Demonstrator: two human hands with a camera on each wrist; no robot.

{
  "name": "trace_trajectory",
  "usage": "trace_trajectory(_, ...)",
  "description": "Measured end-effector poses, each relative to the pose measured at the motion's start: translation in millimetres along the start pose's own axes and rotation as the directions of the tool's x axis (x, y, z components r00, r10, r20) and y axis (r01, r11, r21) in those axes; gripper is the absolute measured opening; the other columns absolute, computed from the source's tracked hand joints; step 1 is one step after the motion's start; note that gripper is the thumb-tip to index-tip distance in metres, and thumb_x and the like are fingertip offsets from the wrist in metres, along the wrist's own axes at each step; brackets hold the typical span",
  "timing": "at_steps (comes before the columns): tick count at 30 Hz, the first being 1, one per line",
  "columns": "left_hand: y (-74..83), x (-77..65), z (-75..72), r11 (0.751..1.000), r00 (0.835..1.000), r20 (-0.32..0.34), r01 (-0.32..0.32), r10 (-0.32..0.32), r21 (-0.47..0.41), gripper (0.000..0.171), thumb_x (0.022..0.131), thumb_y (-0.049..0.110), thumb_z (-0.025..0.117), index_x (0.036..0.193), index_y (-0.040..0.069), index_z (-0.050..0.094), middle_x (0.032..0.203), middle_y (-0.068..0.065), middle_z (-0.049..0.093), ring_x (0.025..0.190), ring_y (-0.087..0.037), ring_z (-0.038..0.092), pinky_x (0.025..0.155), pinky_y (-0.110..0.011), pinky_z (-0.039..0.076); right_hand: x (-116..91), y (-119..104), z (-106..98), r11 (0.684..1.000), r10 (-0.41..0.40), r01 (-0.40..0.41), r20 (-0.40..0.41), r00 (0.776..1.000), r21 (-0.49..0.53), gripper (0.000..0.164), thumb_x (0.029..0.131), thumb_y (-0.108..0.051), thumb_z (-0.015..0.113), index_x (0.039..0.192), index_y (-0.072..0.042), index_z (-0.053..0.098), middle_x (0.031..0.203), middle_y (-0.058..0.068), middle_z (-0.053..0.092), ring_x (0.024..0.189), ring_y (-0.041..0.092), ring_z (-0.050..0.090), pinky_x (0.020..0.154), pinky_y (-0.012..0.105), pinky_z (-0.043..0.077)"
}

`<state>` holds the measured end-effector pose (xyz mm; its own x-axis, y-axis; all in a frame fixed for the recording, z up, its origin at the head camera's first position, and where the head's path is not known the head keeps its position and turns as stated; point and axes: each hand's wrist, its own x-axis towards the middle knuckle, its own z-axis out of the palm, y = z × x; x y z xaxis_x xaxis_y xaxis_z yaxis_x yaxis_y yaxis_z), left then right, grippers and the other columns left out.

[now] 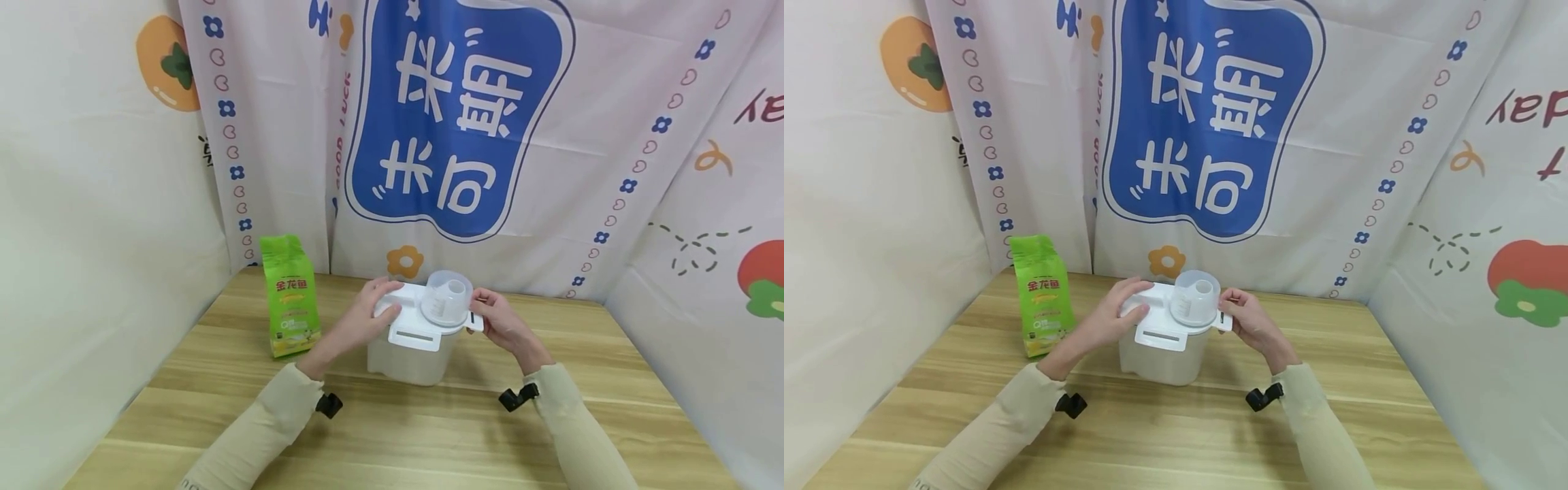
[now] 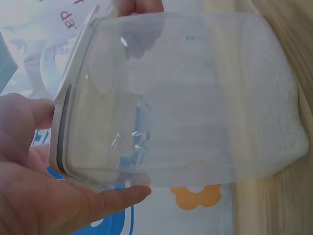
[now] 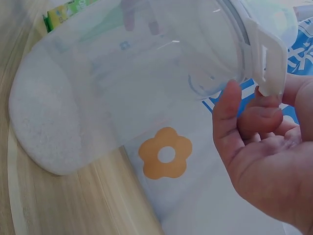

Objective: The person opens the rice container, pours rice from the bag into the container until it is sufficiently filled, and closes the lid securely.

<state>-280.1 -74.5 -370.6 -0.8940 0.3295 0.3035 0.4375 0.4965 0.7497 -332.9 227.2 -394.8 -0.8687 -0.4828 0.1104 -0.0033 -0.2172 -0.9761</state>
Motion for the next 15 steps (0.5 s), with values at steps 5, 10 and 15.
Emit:
trace_trajectory(5, 2.8, -2.3, 2.1, 1.000, 1.000, -0.004, -0.009, 0.009, -0.003, 0.046, 0.098, 0.025, 0.057, 0.143, 0.015, 0.049, 0.158, -0.020, 0.026, 0.144, -0.043, 0.028, 0.113, -0.065, 0.030, -2.0, -0.9, -1.3, 0.996, 0.011, -0.015, -0.043, 0.999, -0.085, 0.021, 0.101, -0.003, 0.046, 0.087, -0.011, 0.059, 0.078, -0.003, 0.064, 0.064, 0.009, 0.062, 0.058, 0.021, 0.055)
trace_trajectory(10, 0.0, -4.0, 0.9, 1.000, 1.000, 0.009, -0.003, 0.003, -0.023, 0.048, 0.098, 0.027, 0.057, 0.144, 0.015, 0.047, 0.159, -0.020, 0.023, 0.144, -0.042, 0.027, 0.112, -0.064, 0.031, -3.5, -1.7, 1.8, 0.983, -0.028, 0.011, -0.088, 0.996, -0.185, 0.017, 0.103, -0.011, 0.046, 0.093, -0.013, 0.059, 0.089, -0.004, 0.061, 0.080, 0.008, 0.061, 0.068, 0.021, 0.053)
trace_trajectory(15, -3.8, -5.4, -0.6, 0.998, 1.000, 0.007, 0.031, -0.031, -0.057, 0.049, 0.099, 0.029, 0.057, 0.145, 0.017, 0.044, 0.162, -0.020, 0.011, 0.144, -0.044, 0.027, 0.107, -0.060, 0.041, -4.3, -8.4, 11.4, 0.972, -0.111, 0.087, -0.100, 0.989, -0.220, 0.021, 0.104, -0.029, 0.048, 0.114, -0.012, 0.056, 0.106, -0.008, 0.063, 0.100, 0.006, 0.062, 0.082, 0.023, 0.054)
